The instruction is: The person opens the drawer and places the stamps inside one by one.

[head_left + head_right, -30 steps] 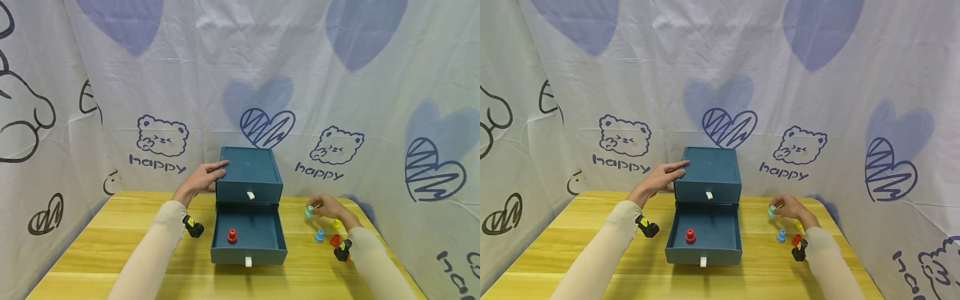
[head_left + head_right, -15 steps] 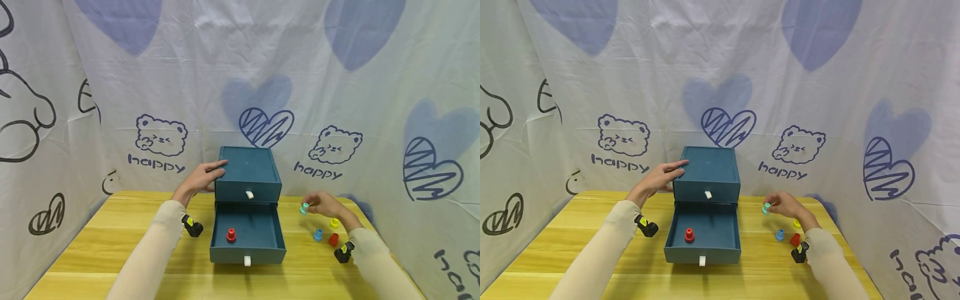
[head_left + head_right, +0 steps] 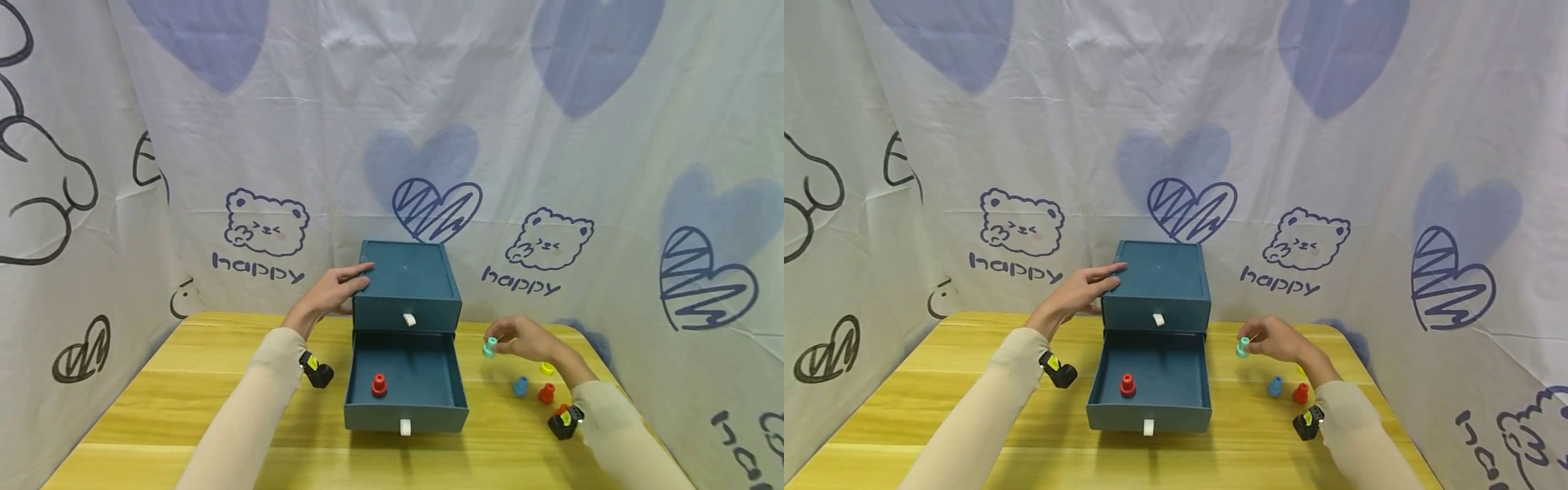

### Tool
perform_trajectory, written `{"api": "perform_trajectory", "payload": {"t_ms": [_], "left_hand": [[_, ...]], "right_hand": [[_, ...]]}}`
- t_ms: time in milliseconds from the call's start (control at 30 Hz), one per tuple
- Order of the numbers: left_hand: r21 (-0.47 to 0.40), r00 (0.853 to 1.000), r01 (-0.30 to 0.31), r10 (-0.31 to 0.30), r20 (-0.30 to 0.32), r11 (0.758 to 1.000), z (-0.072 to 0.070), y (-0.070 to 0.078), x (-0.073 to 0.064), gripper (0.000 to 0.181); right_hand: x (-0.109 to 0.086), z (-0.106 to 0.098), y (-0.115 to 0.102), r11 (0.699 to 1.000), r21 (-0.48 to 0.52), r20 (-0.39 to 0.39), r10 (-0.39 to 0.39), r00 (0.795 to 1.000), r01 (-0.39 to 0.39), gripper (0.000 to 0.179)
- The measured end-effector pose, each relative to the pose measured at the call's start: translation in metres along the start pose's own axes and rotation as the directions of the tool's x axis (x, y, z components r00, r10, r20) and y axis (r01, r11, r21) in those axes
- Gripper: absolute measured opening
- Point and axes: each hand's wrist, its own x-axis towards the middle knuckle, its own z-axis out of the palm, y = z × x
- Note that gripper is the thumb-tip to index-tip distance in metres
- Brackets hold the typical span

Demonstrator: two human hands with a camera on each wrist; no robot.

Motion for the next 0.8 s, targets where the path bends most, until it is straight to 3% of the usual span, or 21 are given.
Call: {"api": "perform_trajectory", "payload": {"t_ms": [800], "left_hand": [[-0.014, 1.000, 0.004, -0.004, 0.002, 1.000, 0.001, 0.000, 0.000, 0.054]], "right_hand": [[0.001, -0.003, -0.054, 0.997, -0.001, 0.040, -0.077, 0.996, 0.077, 0.017]]}}
